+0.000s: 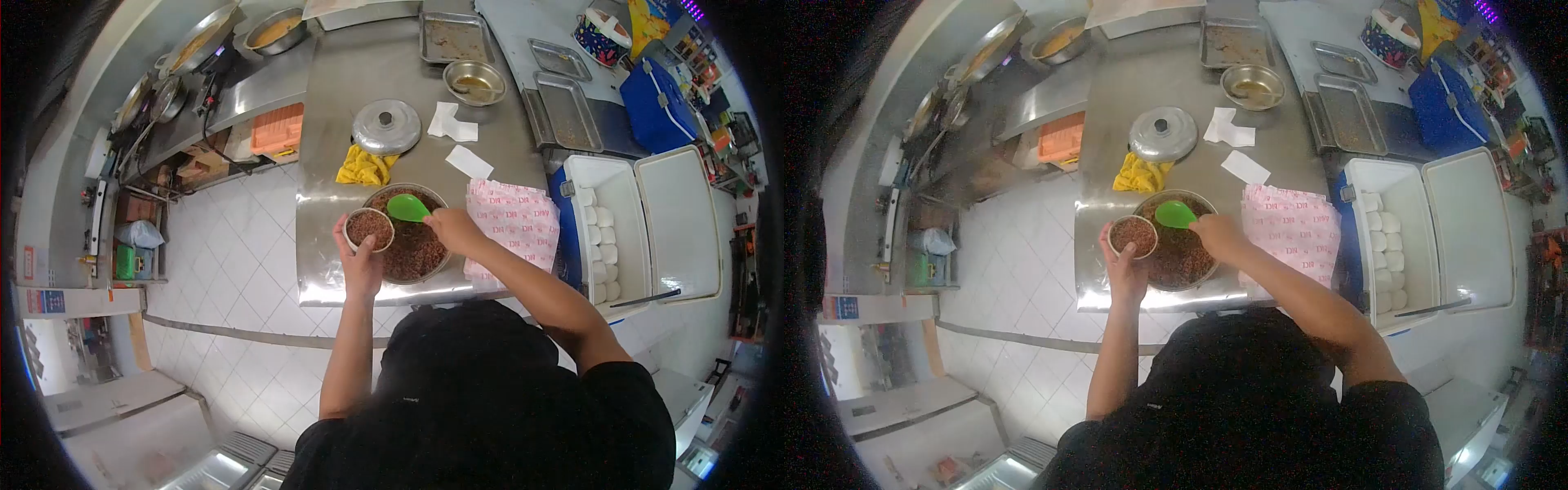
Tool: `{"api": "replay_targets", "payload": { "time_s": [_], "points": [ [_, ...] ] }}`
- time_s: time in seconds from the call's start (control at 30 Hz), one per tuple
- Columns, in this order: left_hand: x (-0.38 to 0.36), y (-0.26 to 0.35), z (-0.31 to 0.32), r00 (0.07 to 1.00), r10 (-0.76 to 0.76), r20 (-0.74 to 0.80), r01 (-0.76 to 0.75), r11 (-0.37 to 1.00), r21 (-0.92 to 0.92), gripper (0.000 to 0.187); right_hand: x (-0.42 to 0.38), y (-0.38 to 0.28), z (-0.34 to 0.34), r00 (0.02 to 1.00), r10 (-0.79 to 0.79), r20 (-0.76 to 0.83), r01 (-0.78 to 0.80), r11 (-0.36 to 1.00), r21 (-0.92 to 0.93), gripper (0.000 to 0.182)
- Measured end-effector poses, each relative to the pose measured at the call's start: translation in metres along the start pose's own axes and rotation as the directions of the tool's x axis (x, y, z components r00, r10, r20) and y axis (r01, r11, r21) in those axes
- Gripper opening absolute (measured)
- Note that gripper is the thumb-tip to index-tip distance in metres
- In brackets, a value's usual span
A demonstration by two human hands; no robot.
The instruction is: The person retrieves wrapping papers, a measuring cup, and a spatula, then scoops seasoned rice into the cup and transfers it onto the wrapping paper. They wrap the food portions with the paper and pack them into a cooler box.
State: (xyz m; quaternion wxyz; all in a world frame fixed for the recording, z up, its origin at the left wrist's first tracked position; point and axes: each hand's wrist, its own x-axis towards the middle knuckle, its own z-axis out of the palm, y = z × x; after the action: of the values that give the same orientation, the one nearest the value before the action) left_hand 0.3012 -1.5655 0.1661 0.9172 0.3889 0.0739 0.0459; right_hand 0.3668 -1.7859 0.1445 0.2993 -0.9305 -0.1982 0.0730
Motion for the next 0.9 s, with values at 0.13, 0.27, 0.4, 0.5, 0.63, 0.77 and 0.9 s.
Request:
{"api": "replay_targets", "payload": {
  "time_s": [0.13, 0.27, 0.4, 0.5, 0.63, 0.77, 0.9],
  "points": [
    [0.005, -0.005, 0.011, 0.987, -0.157, -0.022, 0.155, 0.985, -0.082, 0.047, -0.026, 0.030, -0.019, 0.969, 0.245, 0.045, -0.244, 0.903, 0.353, 0.035],
    [-0.012, -0.034, 0.071, 0.920, -0.360, 0.156, 0.391, 0.866, -0.311, 0.045, -0.095, 0.083, -0.048, 0.863, 0.505, 0.018, -0.408, 0.676, 0.614, 0.035],
    [-0.023, -0.123, 0.106, 0.810, -0.570, 0.140, 0.585, 0.802, -0.123, 0.039, -0.178, 0.150, -0.067, 0.666, 0.738, 0.110, -0.492, 0.324, 0.808, 0.033],
    [-0.010, -0.230, 0.087, 0.870, -0.443, 0.218, 0.255, 0.781, 0.570, 0.037, -0.228, 0.198, -0.069, 0.652, 0.758, -0.028, -0.498, 0.455, 0.738, 0.035],
    [-0.003, -0.285, 0.160, 0.701, -0.268, 0.660, -0.703, -0.109, 0.703, 0.036, -0.249, 0.223, -0.078, 0.659, 0.747, 0.083, -0.435, 0.288, 0.853, 0.033],
    [-0.004, -0.316, 0.166, 0.700, -0.449, 0.555, -0.710, -0.361, 0.604, 0.046, -0.247, 0.238, -0.095, 0.745, 0.661, -0.087, -0.378, 0.526, 0.762, 0.034],
    [0.003, -0.298, 0.158, 0.670, -0.424, 0.609, -0.717, -0.155, 0.680, 0.051, -0.229, 0.237, -0.116, 0.776, 0.620, -0.116, -0.309, 0.533, 0.787, 0.034]
  ]
}}
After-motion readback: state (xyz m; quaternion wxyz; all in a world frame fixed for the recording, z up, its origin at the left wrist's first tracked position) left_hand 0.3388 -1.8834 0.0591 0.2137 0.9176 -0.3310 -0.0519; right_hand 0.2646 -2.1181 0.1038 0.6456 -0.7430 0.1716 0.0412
